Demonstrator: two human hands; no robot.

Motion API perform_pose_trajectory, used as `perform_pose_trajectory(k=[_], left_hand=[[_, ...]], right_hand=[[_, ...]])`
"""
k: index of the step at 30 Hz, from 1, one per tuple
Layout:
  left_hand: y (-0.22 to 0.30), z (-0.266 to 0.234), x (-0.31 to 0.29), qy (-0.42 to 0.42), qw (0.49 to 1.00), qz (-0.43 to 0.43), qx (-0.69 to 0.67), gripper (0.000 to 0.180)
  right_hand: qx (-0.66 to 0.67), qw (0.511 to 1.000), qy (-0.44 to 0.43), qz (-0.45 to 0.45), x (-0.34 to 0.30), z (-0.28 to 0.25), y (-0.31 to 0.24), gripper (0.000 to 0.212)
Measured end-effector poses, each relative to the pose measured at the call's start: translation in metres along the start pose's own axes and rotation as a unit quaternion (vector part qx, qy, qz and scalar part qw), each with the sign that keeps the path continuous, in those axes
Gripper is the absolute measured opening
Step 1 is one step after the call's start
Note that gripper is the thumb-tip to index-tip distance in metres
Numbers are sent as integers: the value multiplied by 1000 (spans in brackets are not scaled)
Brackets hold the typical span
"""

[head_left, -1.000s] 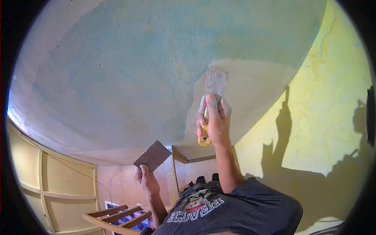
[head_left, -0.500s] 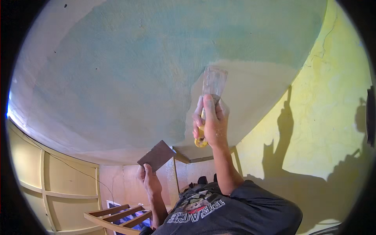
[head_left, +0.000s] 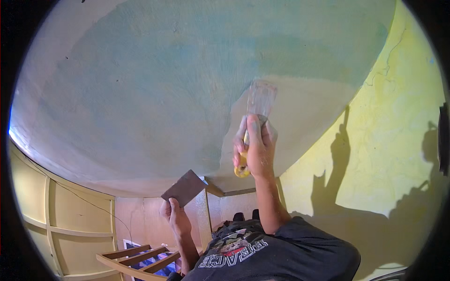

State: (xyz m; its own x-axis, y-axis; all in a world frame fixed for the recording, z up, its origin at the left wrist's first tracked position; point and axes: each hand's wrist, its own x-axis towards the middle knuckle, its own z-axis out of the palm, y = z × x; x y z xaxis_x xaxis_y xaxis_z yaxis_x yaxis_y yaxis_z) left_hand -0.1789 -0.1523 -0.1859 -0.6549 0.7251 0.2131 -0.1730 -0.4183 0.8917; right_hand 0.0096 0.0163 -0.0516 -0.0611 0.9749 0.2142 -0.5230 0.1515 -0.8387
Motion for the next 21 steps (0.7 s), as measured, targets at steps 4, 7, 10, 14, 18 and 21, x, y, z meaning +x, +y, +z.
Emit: perform_pose_trajectory(k=[4, 7, 10, 14, 18, 21], left_hand=[[0, 0, 0, -6, 1000, 9, -13, 30], [5, 4, 3, -4, 1000, 4, 1, 28], [4, 2, 3, -9, 1000, -1, -12, 26], [1, -2, 2, 2, 1000, -11, 8, 26], [3, 3, 3, -13, 1000, -9, -5, 26], [0, 2, 6, -16, 1000, -16, -5, 28]], right_hand=[[12, 1000, -19, 9, -5, -7, 5, 32], [17, 1000, -20, 3, -1, -4, 3, 32], [13, 1000, -27, 1, -2, -7, 4, 33], [1, 1000, -29, 0, 2, -5, -2, 33], [5, 1000, -21, 5, -2, -7, 1, 33], [-16, 999, -37, 0, 0, -9, -3, 33]])
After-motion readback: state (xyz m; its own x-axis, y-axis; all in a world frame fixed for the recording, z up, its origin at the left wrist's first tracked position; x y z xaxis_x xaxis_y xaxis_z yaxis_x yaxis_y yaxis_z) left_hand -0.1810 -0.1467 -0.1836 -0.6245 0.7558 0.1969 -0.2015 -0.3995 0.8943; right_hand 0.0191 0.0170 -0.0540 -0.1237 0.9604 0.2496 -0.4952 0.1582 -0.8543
